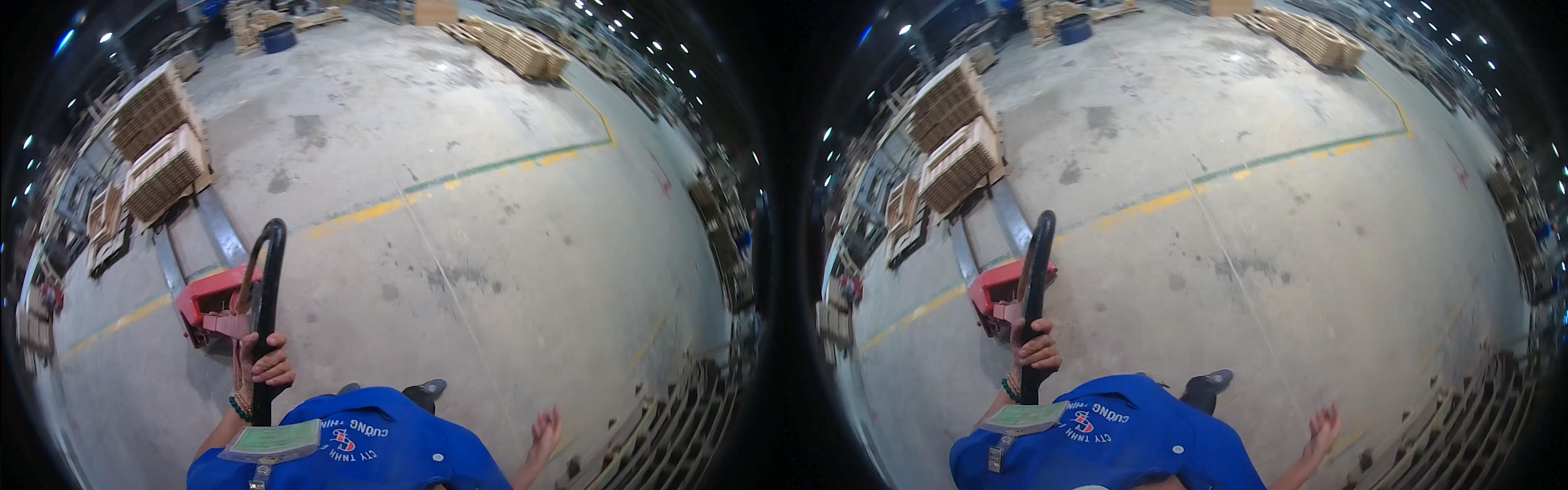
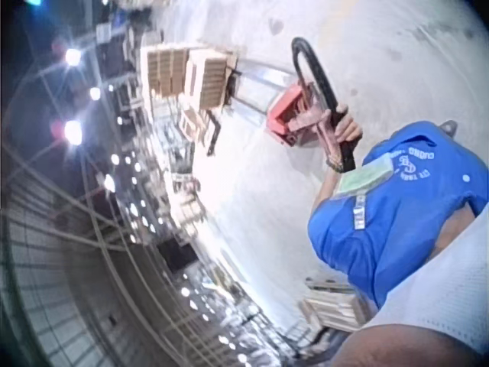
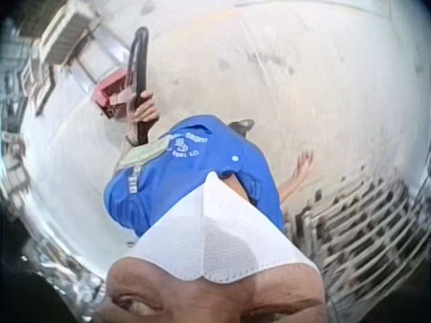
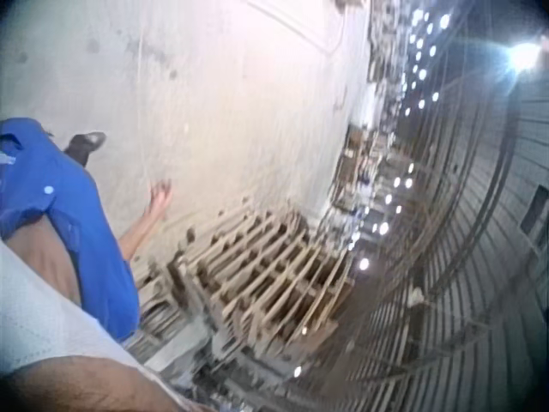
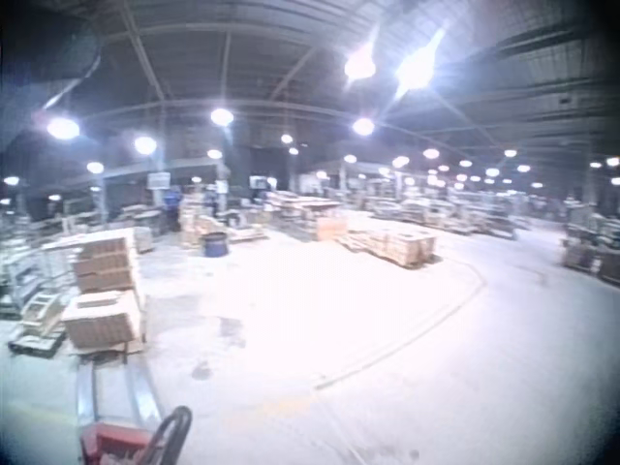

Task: The person operates a manual pallet jack to move stacks of wooden components within a warehouse. They position the forks under a pallet, lift the load, and transport it to a new location before returning for another load.

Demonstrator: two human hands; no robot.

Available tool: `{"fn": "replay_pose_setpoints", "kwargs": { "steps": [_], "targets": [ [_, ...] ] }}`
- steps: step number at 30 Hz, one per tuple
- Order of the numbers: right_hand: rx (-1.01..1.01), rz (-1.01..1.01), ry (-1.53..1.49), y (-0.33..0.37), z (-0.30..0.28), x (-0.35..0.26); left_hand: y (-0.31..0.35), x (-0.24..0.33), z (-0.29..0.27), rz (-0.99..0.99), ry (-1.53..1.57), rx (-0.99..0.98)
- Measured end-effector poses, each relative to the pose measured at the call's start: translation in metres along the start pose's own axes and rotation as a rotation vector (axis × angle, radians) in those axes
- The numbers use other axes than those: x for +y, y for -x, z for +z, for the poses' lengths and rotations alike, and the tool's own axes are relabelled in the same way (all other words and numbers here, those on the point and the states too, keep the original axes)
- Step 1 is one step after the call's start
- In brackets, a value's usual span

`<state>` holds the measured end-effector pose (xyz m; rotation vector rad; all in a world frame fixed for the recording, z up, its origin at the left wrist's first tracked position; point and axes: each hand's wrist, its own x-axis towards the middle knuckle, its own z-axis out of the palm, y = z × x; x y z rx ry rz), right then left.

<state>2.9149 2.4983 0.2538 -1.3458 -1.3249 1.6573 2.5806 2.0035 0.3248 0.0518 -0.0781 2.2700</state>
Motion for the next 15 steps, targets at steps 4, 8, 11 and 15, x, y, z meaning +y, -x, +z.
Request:
{"fn": "replay_pose_setpoints", "kwargs": {
  "steps": [4, 8, 11, 15],
  "targets": [
    [0.25, 0.235, 0.273, -0.087, -0.084, 0.017, -0.048, -0.04, 0.001, 0.095, -0.03, 0.078],
    [0.177, 0.21, 0.294, -0.219, -0.069, -0.046, -0.127, -0.07, 0.004, 0.159, -0.091, 0.139],
    [0.11, 0.115, 0.343, -0.331, -0.014, -0.108, -0.183, -0.101, -0.008, 0.193, -0.024, 0.062],
    [-0.202, -0.125, 0.264, -0.458, 0.15, -0.164, -0.279, -0.123, -0.009, 0.237, -0.019, 0.023]
  ]
}}
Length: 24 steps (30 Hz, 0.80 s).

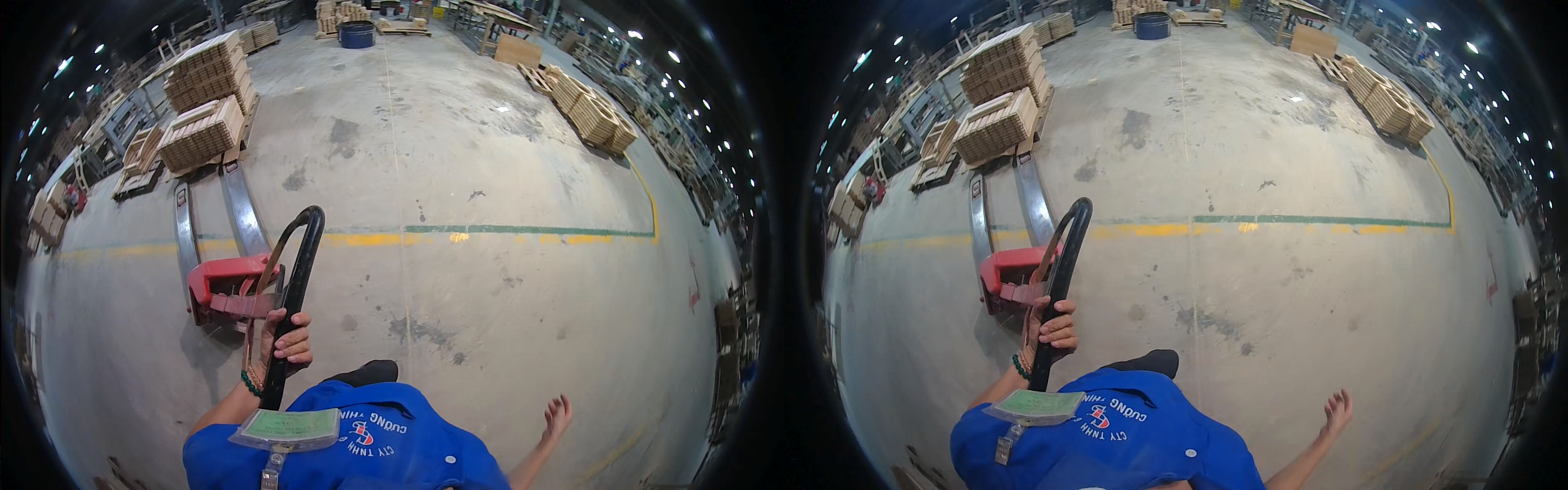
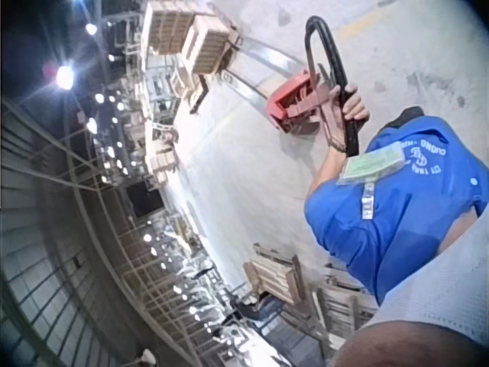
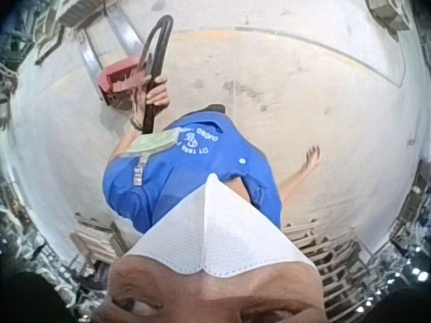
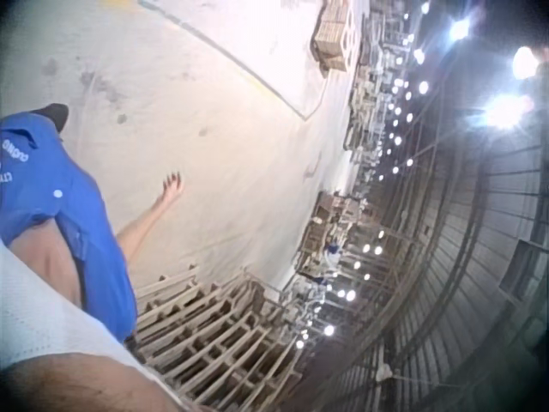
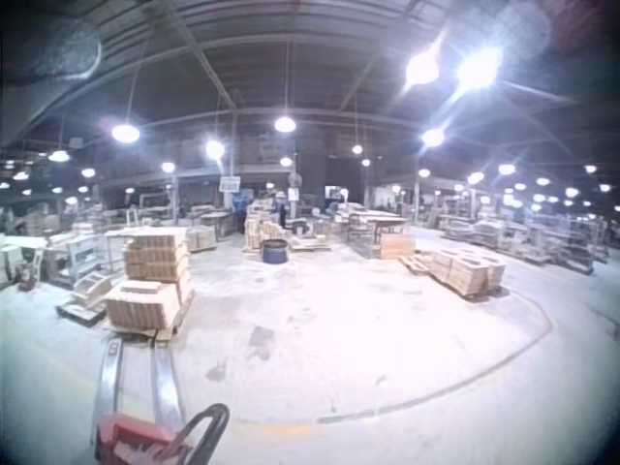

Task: The person operates a manual pallet jack to move stacks of wooden components within a warehouse. They position the forks under a pallet, lift the load, and transport it to a new location before returning for another load.

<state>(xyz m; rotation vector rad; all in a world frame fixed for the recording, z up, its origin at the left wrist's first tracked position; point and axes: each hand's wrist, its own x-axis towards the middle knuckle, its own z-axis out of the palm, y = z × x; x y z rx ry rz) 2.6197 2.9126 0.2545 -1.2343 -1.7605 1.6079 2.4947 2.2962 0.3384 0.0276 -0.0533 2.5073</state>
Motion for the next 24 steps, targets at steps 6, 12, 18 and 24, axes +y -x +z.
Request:
{"fn": "replay_pose_setpoints", "kwargs": {
  "steps": [6, 12, 18, 24],
  "targets": [
    [-0.53, -0.139, 0.055, -0.172, 0.179, -0.072, -0.106, -0.061, -0.002, 0.107, 0.012, -0.07],
    [-0.467, 0.1, 0.476, -0.272, 0.158, 0.013, -0.246, -0.092, 0.003, 0.272, 0.134, -0.12],
    [-0.188, 0.757, 0.438, -0.282, 0.077, 0.069, -0.38, -0.114, 0.019, 0.35, 0.184, -0.209],
    [-0.095, 0.901, 0.413, -0.394, 0.074, 0.022, -0.502, -0.123, 0.03, 0.392, 0.105, -0.164]
  ]
}}
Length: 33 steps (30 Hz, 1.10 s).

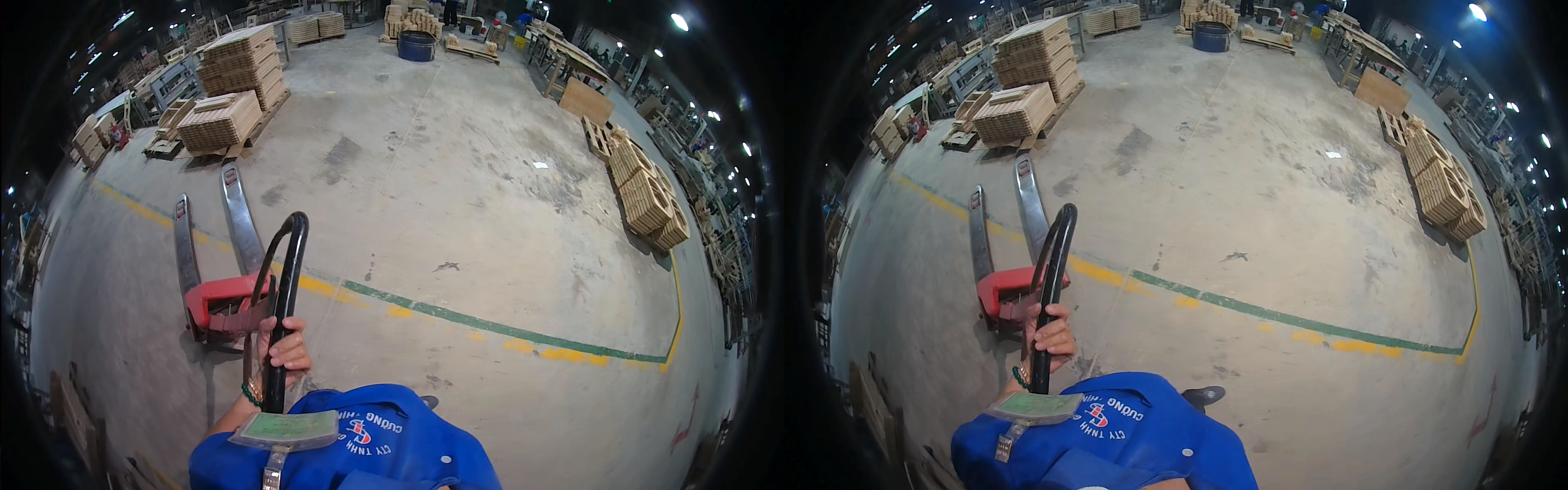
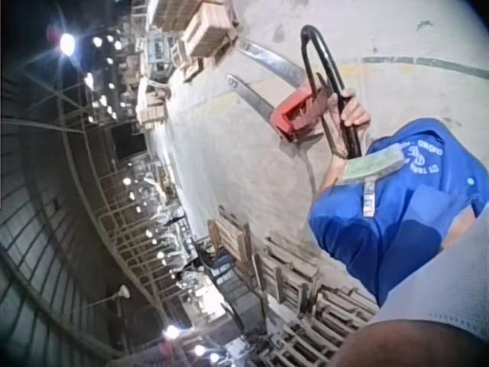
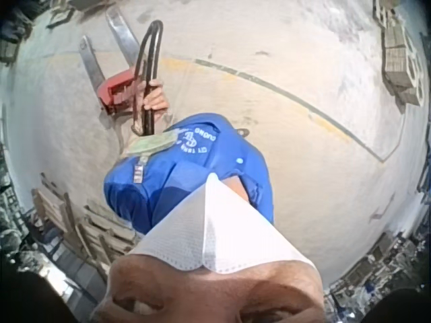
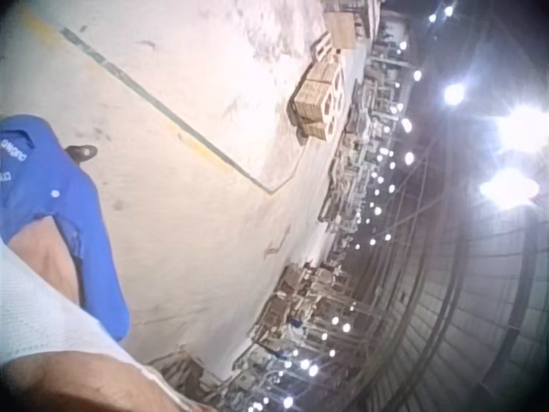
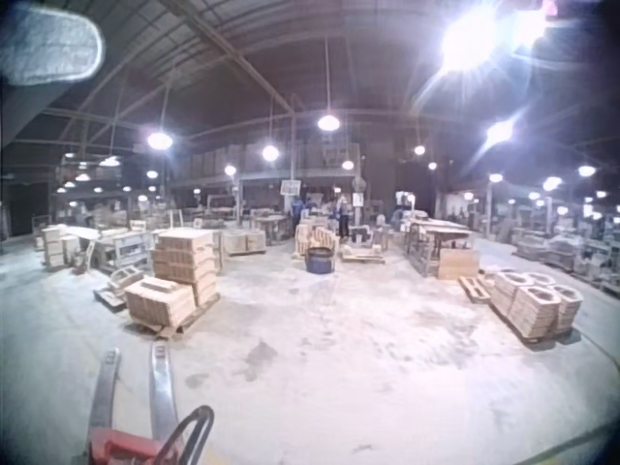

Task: The person operates a manual pallet jack to move stacks of wooden components within a warehouse. They position the forks under a pallet, lift the load, and transport it to a new location before returning for another load.

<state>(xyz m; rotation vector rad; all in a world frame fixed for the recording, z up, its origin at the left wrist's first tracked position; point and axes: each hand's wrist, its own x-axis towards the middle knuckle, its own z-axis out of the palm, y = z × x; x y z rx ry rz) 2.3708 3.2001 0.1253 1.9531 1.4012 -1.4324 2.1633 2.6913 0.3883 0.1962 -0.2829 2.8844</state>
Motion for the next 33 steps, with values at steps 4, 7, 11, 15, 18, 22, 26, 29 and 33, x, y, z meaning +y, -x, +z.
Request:
{"fn": "replay_pose_setpoints", "kwargs": {
  "steps": [4, 7, 11, 15, 18, 22, 26, 29, 33],
  "targets": [
    [0.05, -0.085, -0.05, -0.044, -0.052, -0.158, -0.073, -0.038, -0.019, 0.089, -0.064, 0.072],
    [0.029, -0.297, -0.134, -0.077, -0.077, -0.336, -0.134, -0.066, -0.04, 0.154, -0.045, 0.071],
    [-0.16, -0.67, -0.271, -0.078, 0.033, -0.586, -0.226, -0.09, -0.065, 0.187, -0.062, 0.052],
    [-0.476, -0.983, -0.021, -0.041, 0.176, -0.743, -0.299, -0.119, -0.075, 0.295, -0.091, 0.049],
    [-0.541, -1.155, 0.379, -0.042, 0.232, -0.806, -0.368, -0.126, -0.101, 0.309, -0.077, -0.045],
    [-0.44, -0.866, 0.469, -0.108, 0.229, -0.796, -0.443, -0.125, -0.099, 0.364, -0.098, -0.007],
    [-0.265, -0.447, 0.575, -0.158, 0.174, -0.768, -0.523, -0.132, -0.108, 0.455, -0.113, 0.001],
    [-0.138, -0.186, 0.482, -0.167, 0.15, -0.769, -0.586, -0.131, -0.113, 0.495, -0.142, 0.013],
    [0.001, -0.043, 0.308, -0.175, 0.136, -0.827, -0.67, -0.132, -0.122, 0.557, -0.171, 0.024]
  ]
}}
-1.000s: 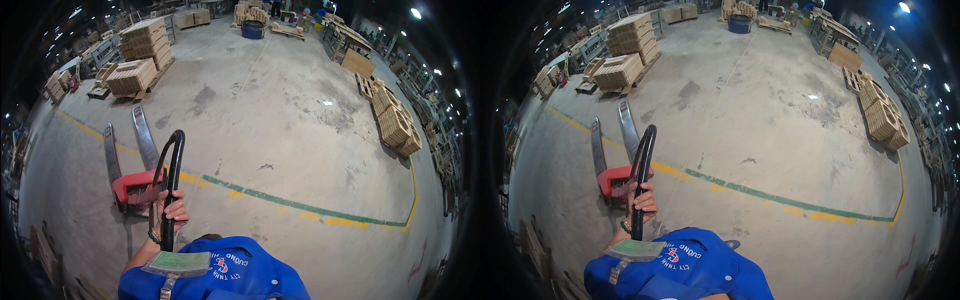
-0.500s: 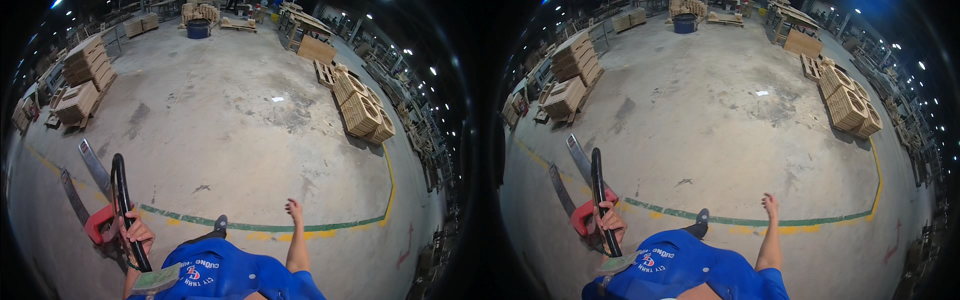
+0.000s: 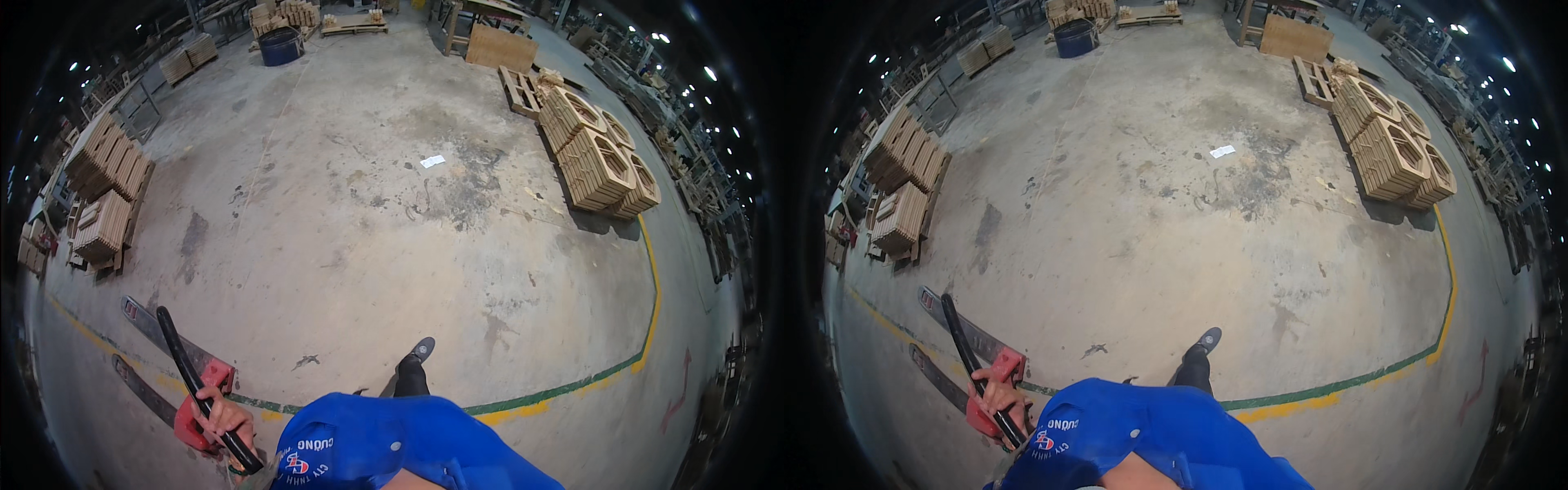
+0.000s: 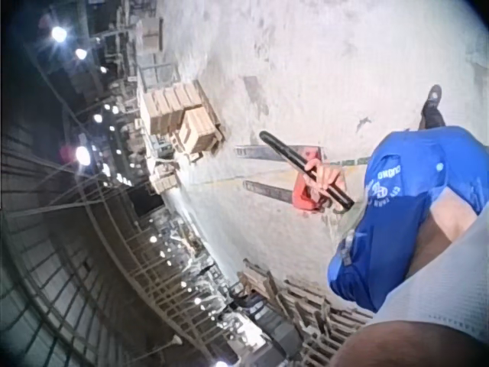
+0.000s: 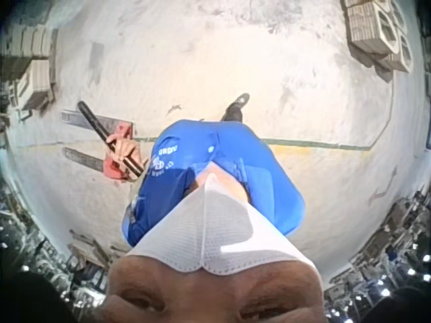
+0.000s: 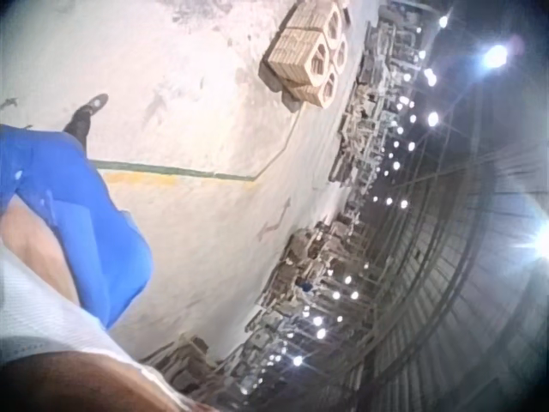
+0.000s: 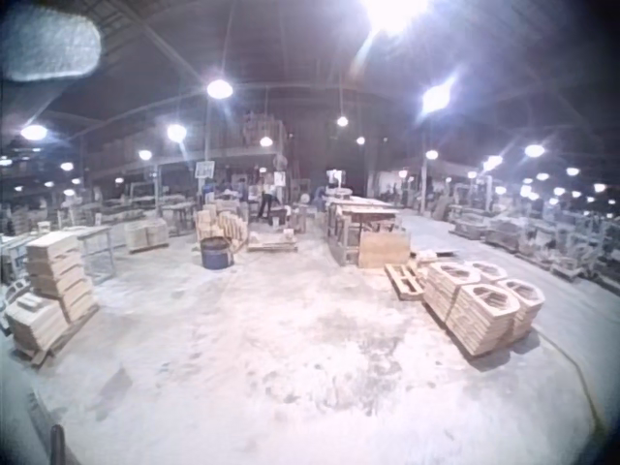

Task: The person operates a manual pallet jack to move stacks of wooden components within a warehouse. They position the forks under a pallet, lift the load, and transport it to a new location before returning for another load.

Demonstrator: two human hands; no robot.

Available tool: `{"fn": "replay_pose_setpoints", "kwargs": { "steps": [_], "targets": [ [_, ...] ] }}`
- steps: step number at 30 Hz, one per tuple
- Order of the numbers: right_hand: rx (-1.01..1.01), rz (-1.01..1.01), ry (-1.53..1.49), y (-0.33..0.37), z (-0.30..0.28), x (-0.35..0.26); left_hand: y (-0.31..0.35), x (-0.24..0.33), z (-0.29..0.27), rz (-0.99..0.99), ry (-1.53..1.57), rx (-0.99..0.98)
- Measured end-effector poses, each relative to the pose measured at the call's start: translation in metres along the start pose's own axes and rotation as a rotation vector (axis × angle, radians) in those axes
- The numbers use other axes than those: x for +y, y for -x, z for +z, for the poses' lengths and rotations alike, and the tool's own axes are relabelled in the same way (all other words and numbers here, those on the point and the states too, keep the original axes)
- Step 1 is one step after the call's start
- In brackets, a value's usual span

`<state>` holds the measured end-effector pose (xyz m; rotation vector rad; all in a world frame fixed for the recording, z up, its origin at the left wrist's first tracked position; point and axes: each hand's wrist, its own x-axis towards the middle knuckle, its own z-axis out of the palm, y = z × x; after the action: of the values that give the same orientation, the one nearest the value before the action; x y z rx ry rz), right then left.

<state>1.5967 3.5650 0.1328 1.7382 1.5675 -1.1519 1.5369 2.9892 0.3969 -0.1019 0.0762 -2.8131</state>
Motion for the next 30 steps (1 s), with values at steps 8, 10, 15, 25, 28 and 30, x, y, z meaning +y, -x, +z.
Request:
{"fn": "replay_pose_setpoints", "kwargs": {
  "steps": [8, 10, 15, 25, 28, 30],
  "targets": [
    [0.168, -0.411, -0.049, -0.045, -0.04, -0.357, -0.144, -0.062, -0.007, 0.092, -0.101, 0.02],
    [0.148, -0.651, -0.043, -0.041, -0.012, -0.481, -0.186, -0.082, -0.016, 0.064, -0.09, 0.053],
    [-0.226, -1.012, -0.011, 0.029, 0.154, -0.737, -0.266, -0.117, -0.036, 0.104, -0.15, 0.01],
    [-0.317, -0.953, 0.542, 0.001, 0.256, -0.863, -0.418, -0.177, -0.067, 0.216, -0.173, 0.023],
    [-0.216, -0.605, 0.632, -0.025, 0.236, -0.841, -0.484, -0.206, -0.052, 0.313, -0.108, 0.112],
    [-0.227, -0.467, 0.581, -0.028, 0.245, -0.853, -0.512, -0.224, -0.051, 0.365, -0.102, 0.081]
  ]
}}
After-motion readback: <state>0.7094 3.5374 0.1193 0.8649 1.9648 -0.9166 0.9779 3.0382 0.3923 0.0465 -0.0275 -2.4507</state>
